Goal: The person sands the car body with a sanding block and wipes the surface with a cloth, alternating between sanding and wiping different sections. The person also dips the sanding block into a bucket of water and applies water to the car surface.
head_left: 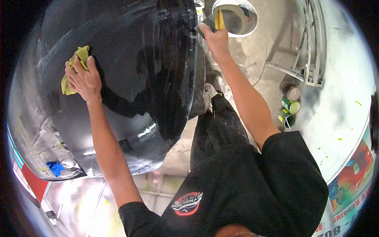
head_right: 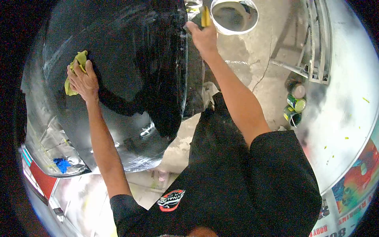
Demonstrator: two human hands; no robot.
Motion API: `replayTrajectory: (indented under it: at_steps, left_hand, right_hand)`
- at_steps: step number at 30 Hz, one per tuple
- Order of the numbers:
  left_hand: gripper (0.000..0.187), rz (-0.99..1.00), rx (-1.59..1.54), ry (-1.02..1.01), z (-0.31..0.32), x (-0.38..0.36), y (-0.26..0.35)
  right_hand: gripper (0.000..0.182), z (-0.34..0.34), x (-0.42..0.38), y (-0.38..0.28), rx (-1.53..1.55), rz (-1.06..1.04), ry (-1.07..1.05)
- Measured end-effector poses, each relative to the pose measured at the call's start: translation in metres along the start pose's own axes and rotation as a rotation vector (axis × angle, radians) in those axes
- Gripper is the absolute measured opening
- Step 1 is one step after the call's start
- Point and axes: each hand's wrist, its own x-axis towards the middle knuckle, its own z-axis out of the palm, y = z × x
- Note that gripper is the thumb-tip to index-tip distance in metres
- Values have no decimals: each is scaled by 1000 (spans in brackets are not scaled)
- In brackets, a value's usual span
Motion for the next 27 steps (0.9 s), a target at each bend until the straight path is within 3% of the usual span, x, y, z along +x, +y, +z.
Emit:
replayTrajectory:
  at_steps: [3,6,10,16,19,22,23,24,27]
  left_hand:
    - [67,4,-15,3,1,1,0]
    - [66,-9,-25,7,0,0,-1]
    - [67,-11,-27,10,2,-1,-2]
    - [69,-9,-15,12,6,-2,-6]
    - [68,-10,-2,29,8,-2,-6]
    - [68,-10,4,42,7,-3,-5]
    - [68,-8,4,44,8,-3,-5]
    - [68,-1,-3,47,8,-4,-7]
    - [67,12,-24,65,10,-1,-7]
  right_hand:
    - [49,14,-1,-3,-358,42,16]
    - [48,13,-45,11,-243,146,62]
    - [44,15,-70,36,-203,90,121]
    - [52,43,38,15,-189,-153,149]
    - [61,38,-18,39,-132,31,200]
    - [65,25,-30,48,-165,75,91]
    - [61,33,-19,24,-254,29,187]
    - [63,35,3,17,-223,-48,126]
    - [81,43,42,-1,-229,-15,80]
